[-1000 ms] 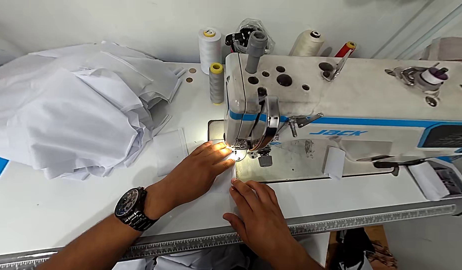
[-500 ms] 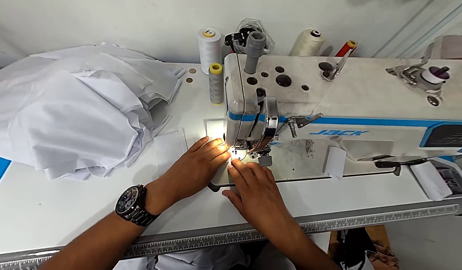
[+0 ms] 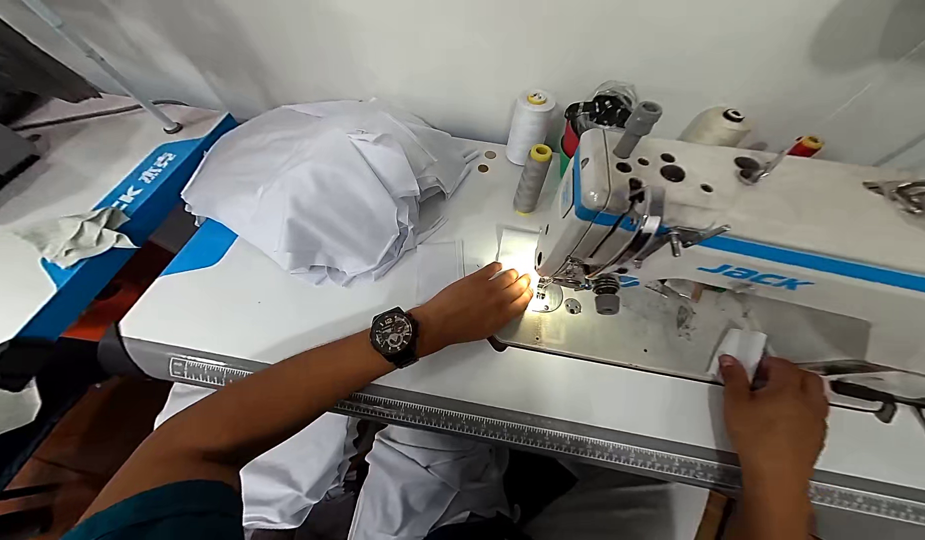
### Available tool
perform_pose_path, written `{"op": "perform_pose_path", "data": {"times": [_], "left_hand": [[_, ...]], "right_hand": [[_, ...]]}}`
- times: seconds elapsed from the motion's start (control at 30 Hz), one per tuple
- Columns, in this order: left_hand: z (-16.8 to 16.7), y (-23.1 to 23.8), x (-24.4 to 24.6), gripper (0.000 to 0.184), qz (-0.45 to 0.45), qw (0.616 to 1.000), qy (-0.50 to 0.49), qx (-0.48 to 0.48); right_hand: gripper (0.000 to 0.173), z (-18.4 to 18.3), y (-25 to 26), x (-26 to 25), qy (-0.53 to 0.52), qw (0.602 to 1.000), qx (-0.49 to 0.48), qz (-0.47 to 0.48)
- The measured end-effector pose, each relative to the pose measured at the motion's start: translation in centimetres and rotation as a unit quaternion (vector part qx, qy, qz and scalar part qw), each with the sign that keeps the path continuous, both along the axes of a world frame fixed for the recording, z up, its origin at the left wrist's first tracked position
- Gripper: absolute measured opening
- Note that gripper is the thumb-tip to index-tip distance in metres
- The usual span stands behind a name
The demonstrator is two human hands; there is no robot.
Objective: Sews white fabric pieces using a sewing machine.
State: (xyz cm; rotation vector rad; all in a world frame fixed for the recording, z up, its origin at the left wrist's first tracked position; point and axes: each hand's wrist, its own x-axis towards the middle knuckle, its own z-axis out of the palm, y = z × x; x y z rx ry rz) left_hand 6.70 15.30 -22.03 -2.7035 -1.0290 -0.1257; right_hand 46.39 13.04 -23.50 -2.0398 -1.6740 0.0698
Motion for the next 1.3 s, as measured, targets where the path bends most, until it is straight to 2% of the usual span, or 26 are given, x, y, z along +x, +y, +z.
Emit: {"op": "perform_pose_path", "data": {"times": [0.07, 0.13, 0.2, 0.27, 0.33, 0.4, 0.47, 0.53, 0.6, 0.63, 0.7, 0.73, 0.77, 0.8, 0.87, 0.93, 0.97, 1.03, 1.13, 1.23, 1.3], "left_hand": [[0.0, 0.0, 0.1, 0.035, -0.002, 1.0, 0.005, 0.004], [0.0, 0.2, 0.0, 0.035, -0.01, 1.0, 0.002, 0.002], [0.1, 0.1, -0.4, 0.033, 0.004, 0.999, -0.03, -0.028], [0.0, -0.2, -1.1, 0.033, 0.057, 0.991, -0.104, -0.061], [0.1, -0.4, -2.5, 0.035, 0.139, 0.98, -0.127, -0.068], [1.2, -0.8, -3.9, 0.036, 0.219, 0.969, -0.088, -0.069], [2.2, -1.4, -4.2, 0.032, 0.259, 0.962, -0.073, -0.045], [3.3, -2.6, -2.7, 0.029, 0.237, 0.959, -0.143, -0.058], [3.9, -4.4, 0.2, 0.036, 0.194, 0.928, -0.261, -0.182], [4.0, -5.2, 1.9, 0.04, 0.166, 0.887, -0.329, -0.277], [3.7, -6.2, 4.5, 0.042, 0.107, 0.77, -0.457, -0.432], [3.4, -6.5, 5.3, 0.035, 0.098, 0.723, -0.506, -0.46], [3.1, -6.6, 5.7, 0.024, 0.1, 0.709, -0.532, -0.453], [2.9, -6.7, 5.8, 0.015, 0.098, 0.715, -0.54, -0.432], [3.0, -6.5, 5.3, 0.011, 0.076, 0.748, -0.516, -0.411], [3.3, -6.3, 4.7, 0.008, 0.068, 0.773, -0.481, -0.408], [3.4, -6.3, 4.6, 0.008, 0.073, 0.773, -0.476, -0.412], [3.4, -6.1, 4.3, 0.013, 0.068, 0.759, -0.476, -0.438], [2.6, -5.9, 3.9, 0.019, 0.02, 0.739, -0.492, -0.46], [2.7, -6.1, 3.6, 0.018, 0.011, 0.668, -0.532, -0.521], [3.1, -6.1, 3.1, 0.019, 0.011, 0.657, -0.518, -0.548]], "right_hand": [[0.036, 0.3, 0.0, 0.0, 0.036, 0.999, -0.002, 0.022], [0.028, 0.5, -0.2, -0.1, 0.12, 0.992, 0.015, 0.042], [0.028, 0.8, -0.6, -1.0, 0.239, 0.968, 0.023, 0.074], [0.035, 1.2, -1.4, -2.1, 0.338, 0.935, 0.023, 0.106], [0.038, 1.5, -2.5, -3.3, 0.364, 0.922, 0.02, 0.131], [0.041, 1.6, -3.5, -4.8, 0.36, 0.92, 0.013, 0.153], [0.038, 1.3, -4.1, -6.4, 0.365, 0.914, 0.001, 0.179], [0.035, 1.2, -4.1, -8.4, 0.385, 0.901, -0.017, 0.198], [0.037, 1.2, -4.5, -10.2, 0.42, 0.876, -0.052, 0.232], [0.038, 1.1, -4.9, -11.1, 0.443, 0.856, -0.072, 0.258], [0.044, 0.9, -5.8, -12.7, 0.471, 0.824, -0.106, 0.297], [0.048, 0.7, -6.0, -13.2, 0.476, 0.815, -0.117, 0.31], [0.053, 0.6, -6.2, -13.6, 0.47, 0.811, -0.123, 0.326], [0.056, 0.7, -6.2, -13.5, 0.453, 0.81, -0.128, 0.351], [0.052, 1.1, -6.0, -13.0, 0.406, 0.824, -0.1, 0.382], [0.037, 1.5, -5.4, -12.6, 0.374, 0.834, -0.04, 0.403], [0.027, 1.5, -5.0, -12.5, 0.376, 0.828, -0.023, 0.416], [0.014, 1.6, -4.7, -12.7, 0.392, 0.806, -0.022, 0.443], [0.015, 1.2, -4.9, -13.3, 0.431, 0.785, -0.02, 0.445], [0.015, 0.7, -5.4, -14.2, 0.524, 0.733, -0.042, 0.432], [0.016, 0.4, -5.9, -14.7, 0.527, 0.745, -0.068, 0.404]]}}
